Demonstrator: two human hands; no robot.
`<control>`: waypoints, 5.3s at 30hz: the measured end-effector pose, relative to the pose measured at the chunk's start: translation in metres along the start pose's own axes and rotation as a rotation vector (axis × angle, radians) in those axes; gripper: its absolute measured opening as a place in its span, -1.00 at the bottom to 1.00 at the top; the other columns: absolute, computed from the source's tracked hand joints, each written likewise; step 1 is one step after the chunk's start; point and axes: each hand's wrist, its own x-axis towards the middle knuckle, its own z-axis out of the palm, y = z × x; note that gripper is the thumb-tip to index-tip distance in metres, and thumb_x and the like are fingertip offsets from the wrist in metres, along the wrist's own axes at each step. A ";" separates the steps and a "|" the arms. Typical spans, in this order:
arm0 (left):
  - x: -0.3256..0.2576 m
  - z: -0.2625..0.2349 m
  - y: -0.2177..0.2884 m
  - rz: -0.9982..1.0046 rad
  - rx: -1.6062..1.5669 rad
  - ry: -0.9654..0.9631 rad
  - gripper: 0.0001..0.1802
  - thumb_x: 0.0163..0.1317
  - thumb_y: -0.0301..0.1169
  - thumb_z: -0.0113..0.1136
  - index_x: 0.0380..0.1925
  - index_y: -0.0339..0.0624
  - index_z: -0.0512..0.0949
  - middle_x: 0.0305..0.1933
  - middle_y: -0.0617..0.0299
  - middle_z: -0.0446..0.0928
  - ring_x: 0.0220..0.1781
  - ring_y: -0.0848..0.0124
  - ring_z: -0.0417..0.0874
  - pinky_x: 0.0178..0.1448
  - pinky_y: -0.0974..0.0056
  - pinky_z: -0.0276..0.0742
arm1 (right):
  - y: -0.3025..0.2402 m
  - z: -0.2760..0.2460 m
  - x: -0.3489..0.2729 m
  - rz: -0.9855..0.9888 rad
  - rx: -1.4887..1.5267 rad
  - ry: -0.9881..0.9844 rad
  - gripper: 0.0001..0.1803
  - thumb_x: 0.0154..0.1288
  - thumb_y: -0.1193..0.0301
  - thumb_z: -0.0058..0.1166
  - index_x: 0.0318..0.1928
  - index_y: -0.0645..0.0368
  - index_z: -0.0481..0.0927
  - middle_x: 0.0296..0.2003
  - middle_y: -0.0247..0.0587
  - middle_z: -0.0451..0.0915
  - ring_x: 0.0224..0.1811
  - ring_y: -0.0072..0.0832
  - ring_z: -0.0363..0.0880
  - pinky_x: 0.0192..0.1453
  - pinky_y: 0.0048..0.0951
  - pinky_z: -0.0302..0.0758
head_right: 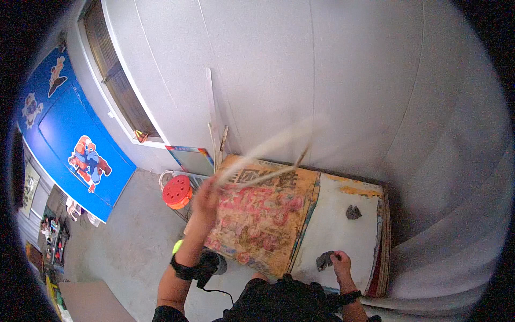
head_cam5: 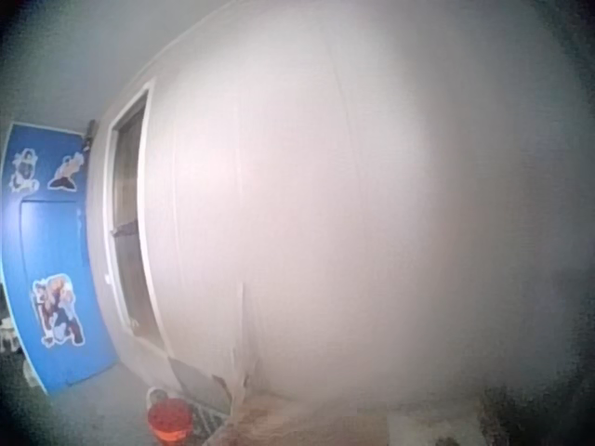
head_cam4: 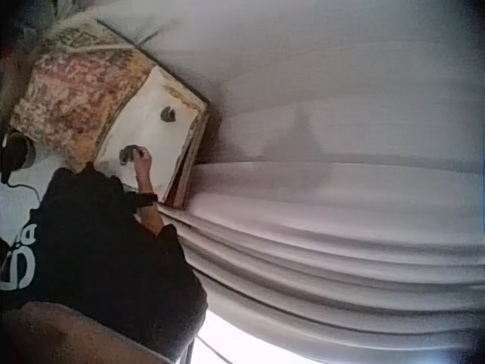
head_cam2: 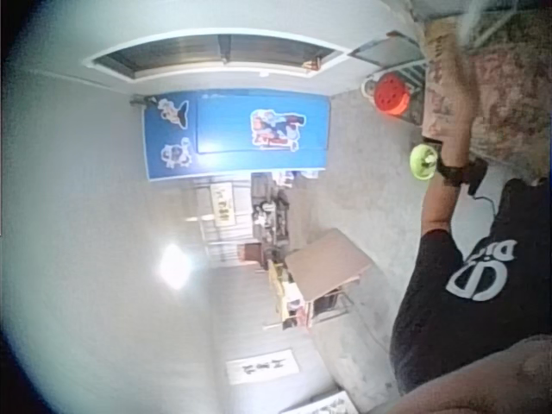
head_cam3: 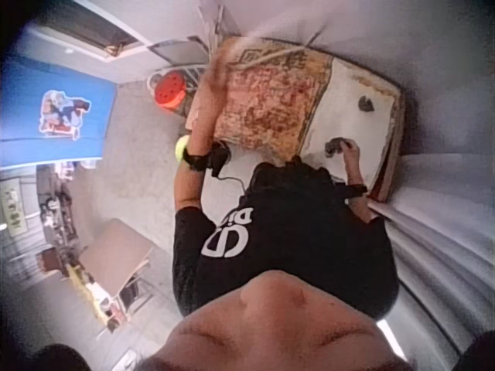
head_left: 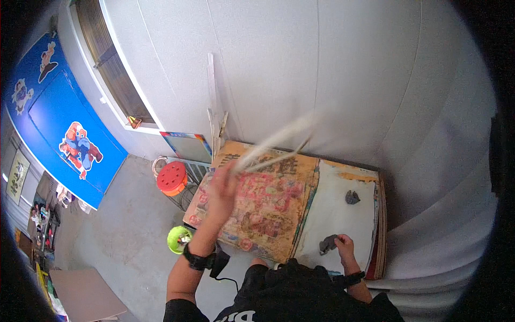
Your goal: Applying putty to the corners and edges of a plastic frame on a work surface.
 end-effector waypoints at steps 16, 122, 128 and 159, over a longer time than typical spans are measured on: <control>-0.300 0.018 -0.264 -1.249 -0.701 0.376 -0.71 0.32 -0.23 0.12 -0.05 -0.10 0.56 -0.20 0.35 0.53 -0.29 0.48 0.45 -0.19 0.40 0.37 | -0.003 -0.021 -0.020 0.082 -0.161 0.054 -0.90 0.26 0.49 0.18 -0.26 0.22 0.54 -0.37 -0.47 0.43 -0.32 -0.64 0.38 -0.18 -0.53 0.39; -0.270 0.102 -0.173 -0.357 0.539 -0.455 0.13 -0.10 0.05 0.48 0.33 -0.44 0.17 0.51 -0.28 -0.11 0.56 -0.24 -0.17 0.54 -0.23 -0.17 | -0.054 0.045 0.001 -0.175 -0.631 -0.260 -0.59 0.17 0.43 0.29 0.00 0.36 0.55 -0.19 -0.12 0.66 -0.17 -0.42 0.63 -0.04 -0.40 0.54; -0.273 0.098 -0.203 -0.528 0.497 -0.323 0.35 -0.29 -0.05 0.58 0.40 -0.50 -0.02 0.55 -0.30 -0.26 0.57 -0.29 -0.26 0.56 -0.11 -0.10 | -0.042 0.071 0.016 -0.310 -0.788 -0.500 -0.68 0.24 0.49 0.17 -0.03 0.38 0.51 -0.15 -0.06 0.56 -0.13 -0.32 0.58 -0.03 -0.33 0.51; -0.273 0.102 -0.182 -0.726 0.628 -0.399 0.44 -0.38 0.09 0.58 0.37 -0.59 0.00 0.54 -0.34 -0.23 0.59 -0.17 -0.23 0.58 -0.04 -0.11 | -0.007 0.147 0.112 -0.816 -1.551 -0.781 -0.73 0.24 0.48 0.01 -0.05 0.08 0.58 -0.06 0.00 0.49 -0.11 0.01 0.57 -0.09 -0.09 0.54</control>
